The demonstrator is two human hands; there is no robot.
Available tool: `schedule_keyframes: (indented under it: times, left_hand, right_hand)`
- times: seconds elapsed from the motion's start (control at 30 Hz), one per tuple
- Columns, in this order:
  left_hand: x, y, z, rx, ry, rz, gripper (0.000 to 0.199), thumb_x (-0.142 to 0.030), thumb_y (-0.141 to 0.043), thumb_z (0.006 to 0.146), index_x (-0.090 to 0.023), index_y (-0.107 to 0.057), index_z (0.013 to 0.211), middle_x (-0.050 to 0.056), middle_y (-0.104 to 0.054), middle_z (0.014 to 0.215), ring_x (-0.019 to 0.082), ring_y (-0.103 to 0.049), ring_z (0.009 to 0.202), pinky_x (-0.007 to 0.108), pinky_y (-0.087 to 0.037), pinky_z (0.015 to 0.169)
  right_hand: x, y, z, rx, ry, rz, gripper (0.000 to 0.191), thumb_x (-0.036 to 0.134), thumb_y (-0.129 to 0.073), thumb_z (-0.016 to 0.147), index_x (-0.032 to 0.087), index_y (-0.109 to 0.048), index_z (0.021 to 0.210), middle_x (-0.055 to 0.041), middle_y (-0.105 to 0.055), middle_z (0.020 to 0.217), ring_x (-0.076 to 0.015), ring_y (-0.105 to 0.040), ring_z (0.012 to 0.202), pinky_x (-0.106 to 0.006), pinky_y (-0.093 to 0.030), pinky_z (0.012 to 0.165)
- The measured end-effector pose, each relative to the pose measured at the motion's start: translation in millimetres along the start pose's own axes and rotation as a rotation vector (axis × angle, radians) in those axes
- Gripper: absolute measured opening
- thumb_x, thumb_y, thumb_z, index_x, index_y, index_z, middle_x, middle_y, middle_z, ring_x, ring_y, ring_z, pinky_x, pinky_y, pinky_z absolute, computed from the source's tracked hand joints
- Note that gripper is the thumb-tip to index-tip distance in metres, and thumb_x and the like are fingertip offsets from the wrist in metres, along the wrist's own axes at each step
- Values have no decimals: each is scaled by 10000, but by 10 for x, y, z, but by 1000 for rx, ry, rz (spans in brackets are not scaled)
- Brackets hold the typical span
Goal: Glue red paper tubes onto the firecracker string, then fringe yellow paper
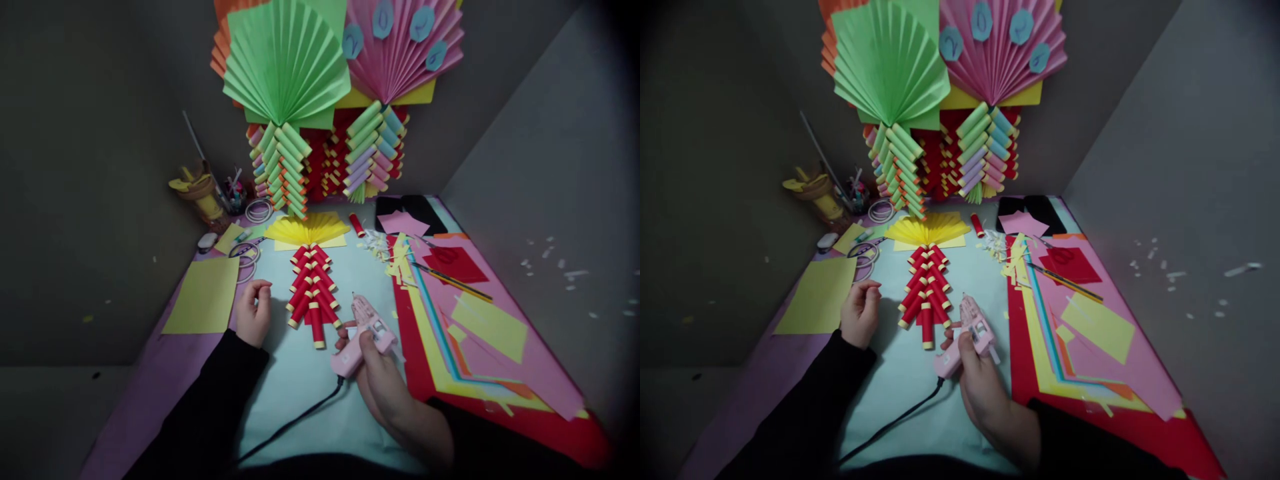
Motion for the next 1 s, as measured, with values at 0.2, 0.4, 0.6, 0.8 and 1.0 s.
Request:
schedule_keyframes:
  times: [0.2, 0.4, 0.6, 0.8, 1.0]
  left_hand:
    - [-73, -38, 48, 40, -2, 35, 123, -298, -600, 806, -180, -588, 775, 0, -591, 699, 133, -533, 646, 261, -442, 626]
    - [-236, -100, 52, 305, -194, 40, 187, -253, -528, 878, -181, -594, 718, 26, -583, 695, 150, -548, 684, 291, -449, 657]
    - [-370, -162, -17, 587, -459, 61, 138, -260, -560, 871, -183, -671, 901, 79, -632, 832, 182, -579, 798, 326, -478, 728]
    - [-364, -168, -8, 599, -443, 66, 115, -266, -577, 859, -189, -648, 811, 69, -614, 775, 181, -566, 756, 332, -474, 702]
    - [-294, -83, 46, 427, -374, 73, 55, -169, -558, 854, -187, -610, 847, 48, -603, 753, 173, -547, 734, 323, -458, 685]
  right_hand:
    - [-7, 10, 0, -10, -50, -9, 485, 561, -730, 659, 231, -618, 996, -40, -708, 875, -226, -631, 788, -353, -501, 687]
    - [20, -44, 18, 2, -70, 28, 586, 545, -726, 680, 246, -566, 1158, -21, -711, 831, -224, -639, 770, -346, -499, 684]
    - [27, -81, 36, -2, -95, 50, 783, 555, -714, 699, 249, -418, 1356, -4, -705, 820, -213, -639, 781, -320, -497, 677]
    - [43, -92, 32, -3, -124, 76, 727, 505, -735, 700, 270, -458, 1330, -19, -695, 832, -229, -640, 769, -344, -503, 655]
    - [48, -87, 40, -20, -158, 101, 691, 491, -740, 701, 297, -478, 1310, -30, -690, 856, -237, -636, 772, -367, -515, 668]
Point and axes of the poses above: each hand's wrist, its own z-axis towards the middle knuckle, its own y-axis out of the back of the hand, x = y × z, the point moved 4 cm from there along z, towards the middle knuckle
